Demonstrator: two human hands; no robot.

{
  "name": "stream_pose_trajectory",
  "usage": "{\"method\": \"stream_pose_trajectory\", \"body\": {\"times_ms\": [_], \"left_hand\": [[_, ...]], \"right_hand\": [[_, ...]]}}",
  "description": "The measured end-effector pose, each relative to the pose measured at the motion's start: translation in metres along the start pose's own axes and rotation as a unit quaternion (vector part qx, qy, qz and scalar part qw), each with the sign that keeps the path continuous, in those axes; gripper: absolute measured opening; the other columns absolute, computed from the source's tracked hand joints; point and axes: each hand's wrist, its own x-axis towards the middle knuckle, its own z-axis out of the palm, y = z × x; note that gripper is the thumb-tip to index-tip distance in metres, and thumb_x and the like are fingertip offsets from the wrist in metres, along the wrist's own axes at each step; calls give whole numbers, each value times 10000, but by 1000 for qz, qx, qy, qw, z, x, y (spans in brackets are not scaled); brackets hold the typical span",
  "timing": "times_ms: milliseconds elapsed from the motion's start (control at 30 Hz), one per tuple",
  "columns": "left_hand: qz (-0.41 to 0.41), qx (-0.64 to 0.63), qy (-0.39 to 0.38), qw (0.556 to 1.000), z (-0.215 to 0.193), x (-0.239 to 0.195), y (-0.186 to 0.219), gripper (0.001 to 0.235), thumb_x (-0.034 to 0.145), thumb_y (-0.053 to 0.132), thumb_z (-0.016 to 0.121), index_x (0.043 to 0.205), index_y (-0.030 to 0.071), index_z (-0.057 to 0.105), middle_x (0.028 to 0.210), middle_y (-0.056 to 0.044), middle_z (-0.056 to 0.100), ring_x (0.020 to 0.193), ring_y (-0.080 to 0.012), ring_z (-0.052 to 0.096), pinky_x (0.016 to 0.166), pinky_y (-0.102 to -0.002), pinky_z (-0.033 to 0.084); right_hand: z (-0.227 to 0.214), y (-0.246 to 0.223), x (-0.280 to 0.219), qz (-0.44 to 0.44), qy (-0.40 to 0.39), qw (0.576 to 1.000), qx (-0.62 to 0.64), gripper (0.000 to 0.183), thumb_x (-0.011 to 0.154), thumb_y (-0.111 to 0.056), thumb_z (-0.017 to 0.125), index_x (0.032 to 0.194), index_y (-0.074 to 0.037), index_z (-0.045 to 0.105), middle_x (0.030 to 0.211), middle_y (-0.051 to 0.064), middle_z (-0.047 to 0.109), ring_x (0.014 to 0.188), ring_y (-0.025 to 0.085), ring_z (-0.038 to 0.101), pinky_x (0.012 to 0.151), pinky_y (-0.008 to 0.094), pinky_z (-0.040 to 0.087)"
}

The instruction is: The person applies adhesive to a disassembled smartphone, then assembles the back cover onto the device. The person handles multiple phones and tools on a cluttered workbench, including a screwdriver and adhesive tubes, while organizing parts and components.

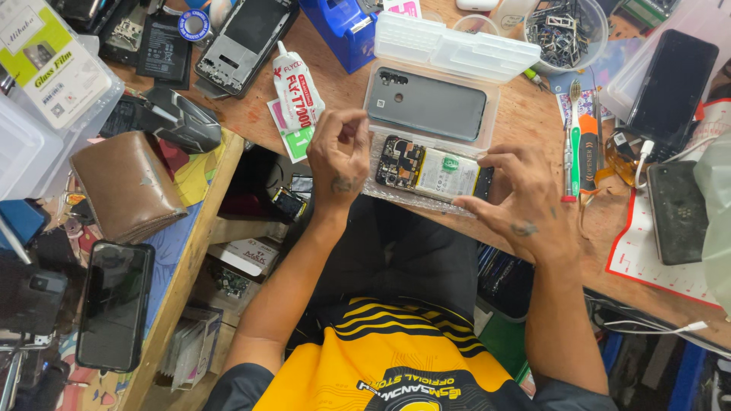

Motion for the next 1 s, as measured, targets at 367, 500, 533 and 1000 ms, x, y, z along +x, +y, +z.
{"method": "stream_pose_trajectory", "body": {"times_ms": [367,500,533,1000], "left_hand": [[-145,-21,-131,980,-11,-32,26,246,997,74,574,1226,9,637,1038,-134,734,845,-228,724,743,-344,586],[-81,-12,-123,989,-11,-38,26,329,1002,39,535,1320,-2,608,1175,-170,726,1032,-298,706,823,-377,590],[-77,-3,-125,989,-12,-39,26,346,998,34,531,1335,-6,602,1187,-173,723,1049,-306,702,856,-392,578],[-166,-39,-165,972,-7,-28,29,365,953,174,638,1278,7,649,1044,-158,738,911,-253,726,840,-382,573]], "right_hand": [[2,-2,-4,34,-40,999,3,695,655,-329,932,1228,-26,683,1255,136,656,1172,334,615,946,443,519],[6,6,1,8,-44,999,10,792,602,-322,948,1275,-14,667,1210,174,631,1143,363,590,944,442,517],[7,7,2,1,-44,999,11,804,592,-327,955,1274,-14,667,1198,182,623,1137,367,586,945,445,514],[8,6,3,-1,-42,997,60,810,585,-261,960,1274,-30,602,1219,186,598,1140,372,606,947,441,519]]}}
